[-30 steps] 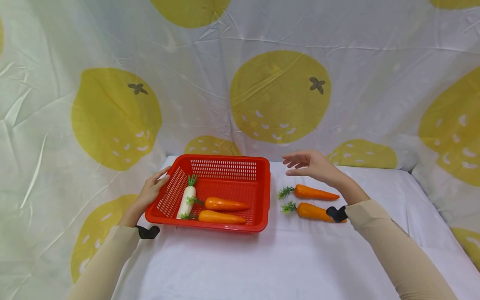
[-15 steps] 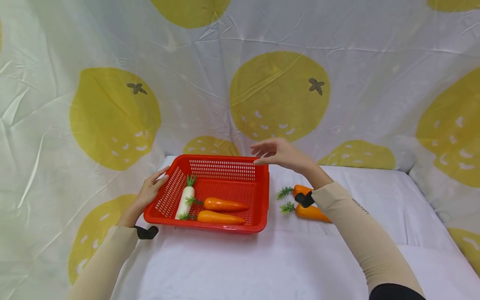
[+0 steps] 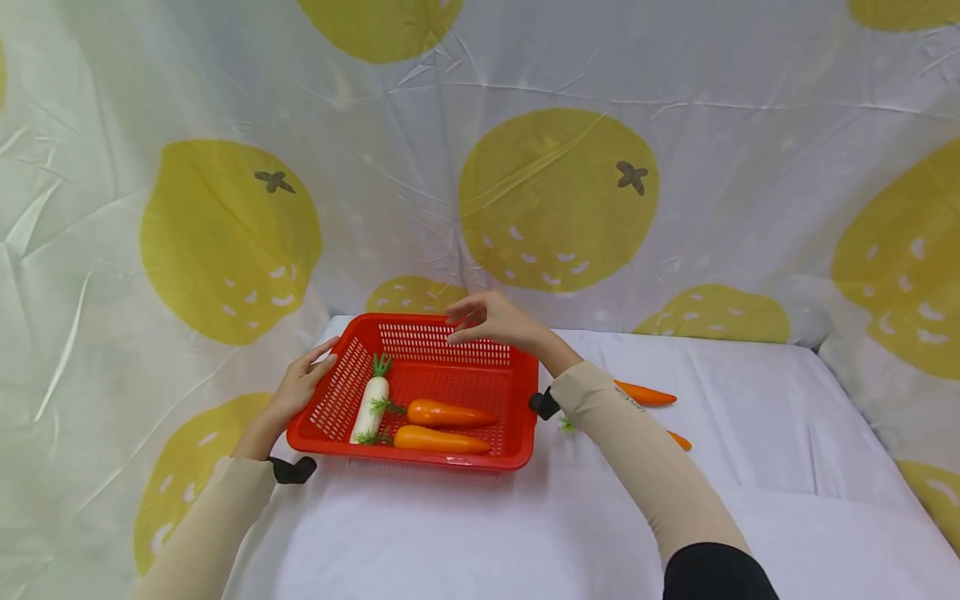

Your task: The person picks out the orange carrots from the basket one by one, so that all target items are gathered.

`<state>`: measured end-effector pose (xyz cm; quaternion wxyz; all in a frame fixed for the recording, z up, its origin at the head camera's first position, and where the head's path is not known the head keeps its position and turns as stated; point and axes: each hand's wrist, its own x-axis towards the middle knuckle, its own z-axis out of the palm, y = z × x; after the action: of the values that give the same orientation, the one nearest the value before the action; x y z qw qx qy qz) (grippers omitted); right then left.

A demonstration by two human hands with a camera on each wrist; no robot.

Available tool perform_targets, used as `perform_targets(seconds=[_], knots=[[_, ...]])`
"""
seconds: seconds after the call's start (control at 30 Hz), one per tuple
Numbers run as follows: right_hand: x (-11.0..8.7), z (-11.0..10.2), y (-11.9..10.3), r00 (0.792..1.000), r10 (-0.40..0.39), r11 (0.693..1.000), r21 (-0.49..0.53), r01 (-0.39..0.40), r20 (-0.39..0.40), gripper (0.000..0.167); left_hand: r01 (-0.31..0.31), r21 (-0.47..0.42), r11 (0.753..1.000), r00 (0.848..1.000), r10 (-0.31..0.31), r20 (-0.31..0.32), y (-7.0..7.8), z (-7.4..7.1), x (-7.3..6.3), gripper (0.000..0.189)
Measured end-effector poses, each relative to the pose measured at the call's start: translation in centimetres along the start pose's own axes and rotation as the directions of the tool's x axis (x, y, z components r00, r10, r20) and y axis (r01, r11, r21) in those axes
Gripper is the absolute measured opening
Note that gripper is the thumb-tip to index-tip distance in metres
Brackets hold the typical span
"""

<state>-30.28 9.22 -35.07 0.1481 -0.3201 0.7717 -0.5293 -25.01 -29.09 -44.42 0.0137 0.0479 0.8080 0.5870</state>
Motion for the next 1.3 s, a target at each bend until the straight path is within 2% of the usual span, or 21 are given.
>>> perform_targets(seconds=[0.13,0.37,0.5,0.67,0.8,1.03,1.23,1.3], knots=[[1.1,1.4,0.5,1.0,0.006,1.0,0.012,-0.006,0.013,0.048,0.008,-0.017,1.0,1.0,-0.008,0.004,-0.1,0.1,0.0,0.056],[2.8,3.4,2.0,0.998,0.025,0.995,0.094,-0.03,0.054,0.045,0.026,-0.027,0.999,1.0,-0.026,0.016,0.0,0.1,0.0,0.057],[3.3,4.5,2.5,0.994,0.068,0.989,0.126,-0.079,0.09,0.046,0.023,-0.026,0.999,1.0,-0.022,0.017,-0.1,0.1,0.1,0.057],[3.8,5.8,3.6,0.983,0.132,0.968,0.197,-0.155,0.125,0.046,-0.017,-0.04,0.999,1.0,0.018,0.007,-0.1,0.1,0.2,0.056],[4.3,6.8,4.7,0.978,0.152,0.961,0.209,-0.179,0.139,0.045,-0.026,-0.038,0.999,1.0,0.025,-0.006,-0.2,0.2,0.2,0.055],[4.6,8.0,6.1,0.969,0.175,0.969,0.144,-0.201,0.172,0.048,-0.024,-0.039,0.999,1.0,0.023,-0.007,-0.4,0.0,0.3,0.054],[4.6,8.3,6.8,0.957,0.21,0.968,0.092,-0.232,0.2,0.049,-0.006,-0.053,0.999,1.0,0.006,0.006,1.9,0.4,-0.6,0.053],[4.5,8.4,7.0,0.953,0.218,0.968,0.075,-0.238,0.212,0.048,-0.006,-0.051,0.999,1.0,0.007,0.007,2.3,0.5,-0.7,0.052]])
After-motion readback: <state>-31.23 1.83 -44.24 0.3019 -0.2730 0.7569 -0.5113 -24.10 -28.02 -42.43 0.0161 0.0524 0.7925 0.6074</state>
